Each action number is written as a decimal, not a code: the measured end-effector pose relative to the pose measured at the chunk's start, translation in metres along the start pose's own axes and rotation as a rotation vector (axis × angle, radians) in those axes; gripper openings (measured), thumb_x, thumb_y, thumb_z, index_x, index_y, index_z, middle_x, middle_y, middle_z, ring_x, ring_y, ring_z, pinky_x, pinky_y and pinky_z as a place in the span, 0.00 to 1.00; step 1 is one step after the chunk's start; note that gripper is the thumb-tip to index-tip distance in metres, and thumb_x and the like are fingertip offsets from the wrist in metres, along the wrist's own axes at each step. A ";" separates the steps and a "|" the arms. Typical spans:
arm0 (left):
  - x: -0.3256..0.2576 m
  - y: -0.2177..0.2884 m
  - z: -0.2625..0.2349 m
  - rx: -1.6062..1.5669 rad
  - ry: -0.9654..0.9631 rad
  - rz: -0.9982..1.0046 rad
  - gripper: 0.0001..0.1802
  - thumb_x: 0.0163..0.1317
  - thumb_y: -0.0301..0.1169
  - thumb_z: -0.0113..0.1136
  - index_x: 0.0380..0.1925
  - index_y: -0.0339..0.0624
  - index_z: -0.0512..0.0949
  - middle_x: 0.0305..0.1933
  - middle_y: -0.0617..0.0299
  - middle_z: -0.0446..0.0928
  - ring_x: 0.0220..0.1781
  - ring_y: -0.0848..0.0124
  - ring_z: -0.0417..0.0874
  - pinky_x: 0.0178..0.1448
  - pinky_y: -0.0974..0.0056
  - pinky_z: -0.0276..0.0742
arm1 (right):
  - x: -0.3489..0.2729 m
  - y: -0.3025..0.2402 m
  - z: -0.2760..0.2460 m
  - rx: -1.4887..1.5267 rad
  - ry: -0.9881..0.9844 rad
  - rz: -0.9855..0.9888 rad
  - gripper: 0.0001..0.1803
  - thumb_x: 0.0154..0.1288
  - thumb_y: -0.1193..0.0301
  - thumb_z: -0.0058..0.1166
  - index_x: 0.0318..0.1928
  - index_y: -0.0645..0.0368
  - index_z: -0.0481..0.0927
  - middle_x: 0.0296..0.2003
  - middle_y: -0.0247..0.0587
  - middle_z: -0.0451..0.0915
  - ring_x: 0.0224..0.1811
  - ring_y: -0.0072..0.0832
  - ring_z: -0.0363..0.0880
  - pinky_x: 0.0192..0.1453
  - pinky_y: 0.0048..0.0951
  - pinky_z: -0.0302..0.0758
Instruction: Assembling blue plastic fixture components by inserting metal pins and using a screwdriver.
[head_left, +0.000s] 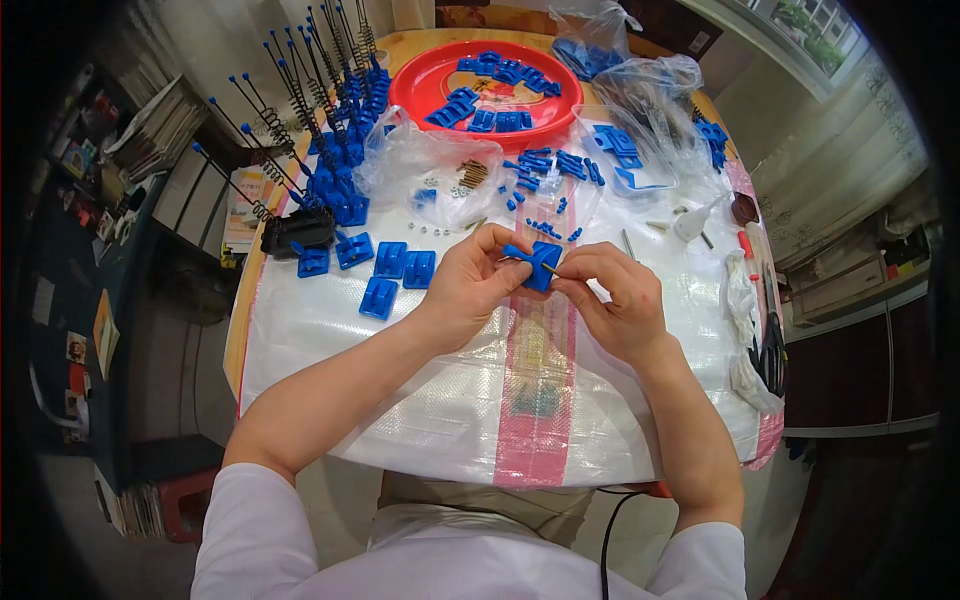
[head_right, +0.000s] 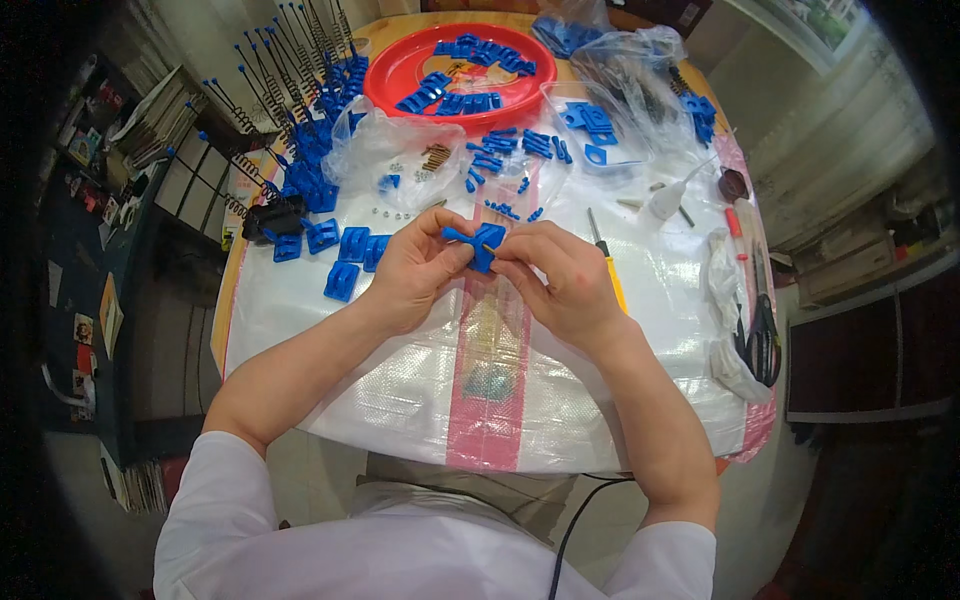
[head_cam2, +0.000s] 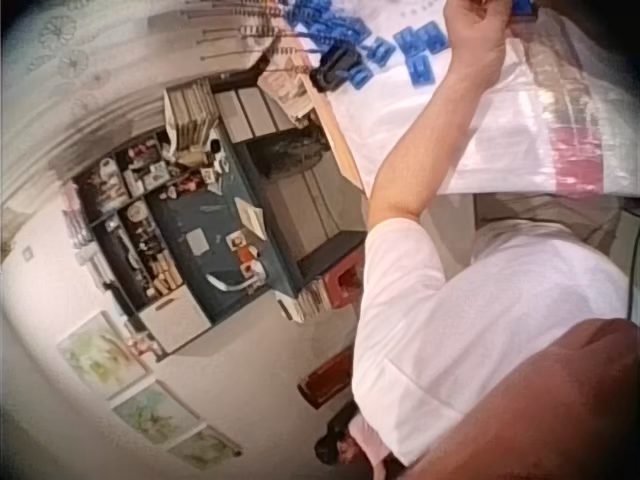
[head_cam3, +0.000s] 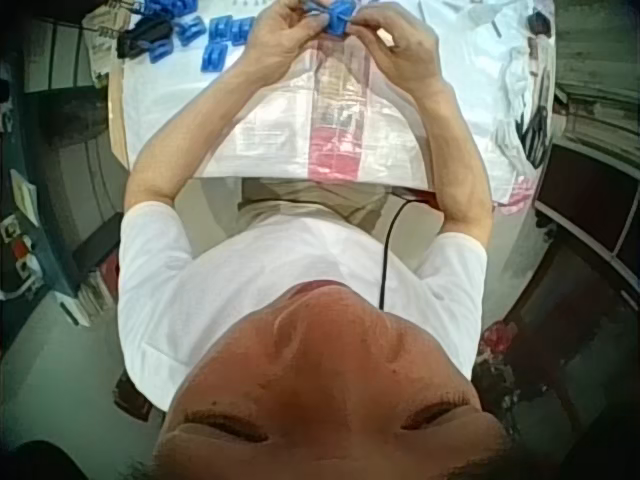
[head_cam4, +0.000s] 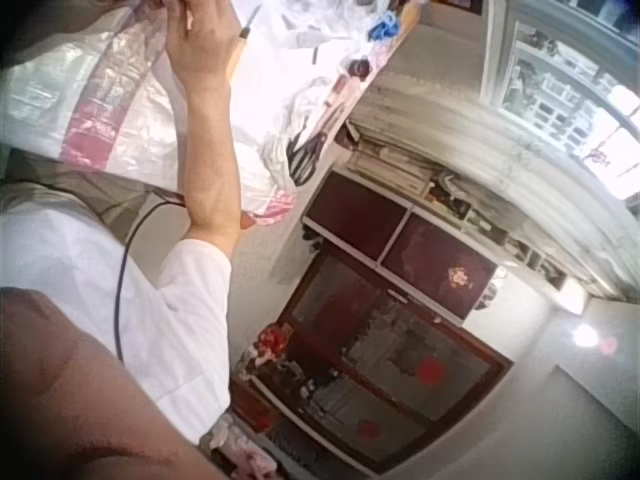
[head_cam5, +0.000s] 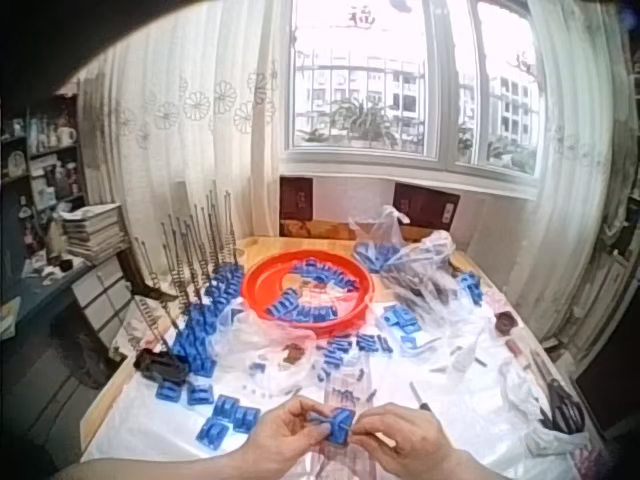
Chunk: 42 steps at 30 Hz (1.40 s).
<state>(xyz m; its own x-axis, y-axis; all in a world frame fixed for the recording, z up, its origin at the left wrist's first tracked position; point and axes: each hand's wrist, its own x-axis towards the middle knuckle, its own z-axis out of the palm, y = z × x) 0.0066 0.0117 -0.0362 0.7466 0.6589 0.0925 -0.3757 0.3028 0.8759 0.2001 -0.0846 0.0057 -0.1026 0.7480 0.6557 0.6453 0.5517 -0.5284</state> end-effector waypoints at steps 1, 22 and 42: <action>0.000 0.001 0.000 0.005 0.003 0.004 0.12 0.74 0.24 0.59 0.55 0.39 0.73 0.51 0.54 0.82 0.51 0.64 0.88 0.58 0.56 0.87 | 0.000 0.000 0.000 0.003 0.002 0.004 0.12 0.58 0.82 0.69 0.42 0.61 0.83 0.38 0.45 0.86 0.38 0.38 0.87 0.41 0.34 0.83; -0.006 0.004 0.016 0.181 0.019 0.165 0.31 0.63 0.13 0.63 0.66 0.35 0.68 0.61 0.54 0.75 0.61 0.69 0.80 0.64 0.62 0.81 | -0.005 0.007 0.003 0.001 -0.033 0.229 0.08 0.63 0.80 0.65 0.43 0.62 0.84 0.38 0.44 0.86 0.36 0.35 0.87 0.38 0.32 0.82; -0.002 0.007 0.009 0.086 0.031 0.001 0.30 0.70 0.17 0.57 0.71 0.35 0.64 0.59 0.53 0.78 0.54 0.69 0.84 0.54 0.64 0.84 | -0.002 0.002 0.006 -0.031 0.021 0.123 0.09 0.62 0.80 0.67 0.43 0.62 0.84 0.39 0.43 0.86 0.37 0.34 0.87 0.38 0.31 0.82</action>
<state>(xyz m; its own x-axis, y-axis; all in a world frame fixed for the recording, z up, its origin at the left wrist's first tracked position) 0.0074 0.0059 -0.0262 0.7284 0.6804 0.0799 -0.3267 0.2424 0.9135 0.1972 -0.0827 -0.0005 -0.0054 0.8012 0.5984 0.6751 0.4443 -0.5889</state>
